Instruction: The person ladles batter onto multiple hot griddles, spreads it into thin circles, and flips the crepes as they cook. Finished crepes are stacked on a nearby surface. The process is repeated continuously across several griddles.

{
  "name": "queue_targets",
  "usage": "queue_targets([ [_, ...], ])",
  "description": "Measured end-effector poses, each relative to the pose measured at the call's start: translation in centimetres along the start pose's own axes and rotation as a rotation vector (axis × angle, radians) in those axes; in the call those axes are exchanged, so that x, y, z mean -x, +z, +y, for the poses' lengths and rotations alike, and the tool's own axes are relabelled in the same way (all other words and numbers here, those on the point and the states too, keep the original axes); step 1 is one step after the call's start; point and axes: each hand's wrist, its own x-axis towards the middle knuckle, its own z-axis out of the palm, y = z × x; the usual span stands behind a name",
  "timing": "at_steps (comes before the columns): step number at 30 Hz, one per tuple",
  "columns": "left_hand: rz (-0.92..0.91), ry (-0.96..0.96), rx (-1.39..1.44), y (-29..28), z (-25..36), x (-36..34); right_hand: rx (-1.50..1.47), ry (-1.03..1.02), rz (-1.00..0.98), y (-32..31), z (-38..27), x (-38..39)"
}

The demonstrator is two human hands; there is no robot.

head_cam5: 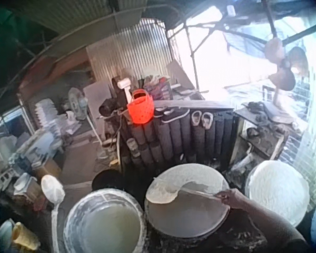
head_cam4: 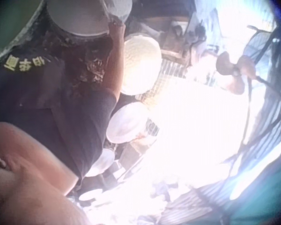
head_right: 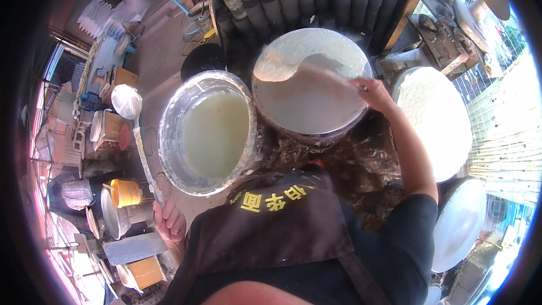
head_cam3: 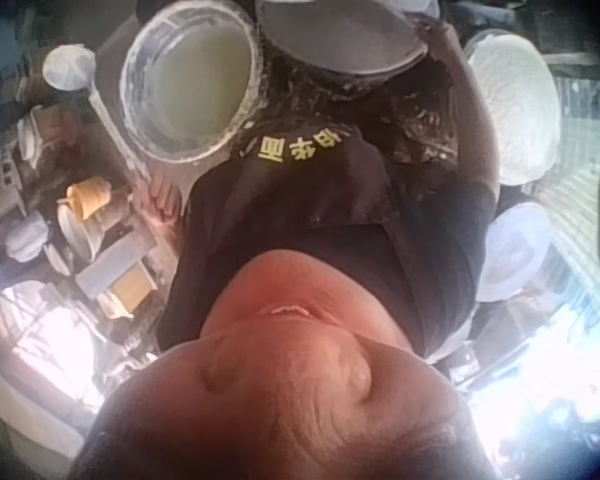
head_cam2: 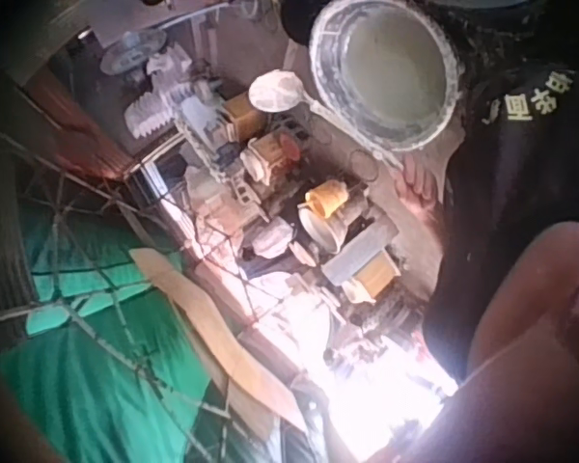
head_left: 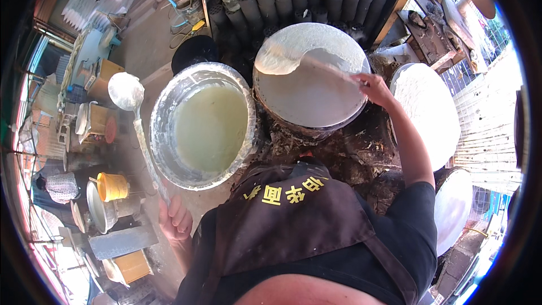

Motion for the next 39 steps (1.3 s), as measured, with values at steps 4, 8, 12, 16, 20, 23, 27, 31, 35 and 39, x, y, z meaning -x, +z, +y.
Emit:
queue_targets([
  [4,-0.014,-0.026,0.014,0.2,0.1,-0.6,0.133,-0.104,0.058,1.6,-0.9,-3.0],
  [8,-0.030,-0.020,-0.012,0.5,-0.1,-0.4,0.052,-0.132,-0.144,0.1,0.0,-0.4],
  [12,-0.053,-0.012,-0.014,0.4,-0.4,-0.3,0.021,-0.030,-0.076,-2.1,-0.2,-0.7],
  [16,-0.063,-0.037,0.005,1.8,-0.4,-1.1,0.225,-0.107,0.016,1.4,0.1,-3.9],
  [20,-0.016,0.034,0.003,1.7,-1.0,0.2,0.088,-0.147,-0.204,-1.3,0.3,-1.4],
  [23,-0.020,0.026,0.021,1.8,-1.5,-0.6,0.125,-0.065,-0.106,-3.9,2.2,0.4],
  [27,-0.018,0.000,0.065,2.6,-1.8,-0.9,0.165,-0.068,-0.015,-0.1,-0.7,-3.0],
  [31,-0.042,0.022,0.050,2.5,-2.1,0.1,0.201,-0.228,-0.141,-0.5,1.1,-1.8],
  [35,-0.028,0.024,0.093,2.1,-3.1,1.5,0.123,-0.073,-0.149,-4.0,1.5,1.6],
  [39,-0.047,-0.049,0.107,2.9,-3.5,0.9,0.182,-0.033,0.023,-1.7,1.9,1.1],
])
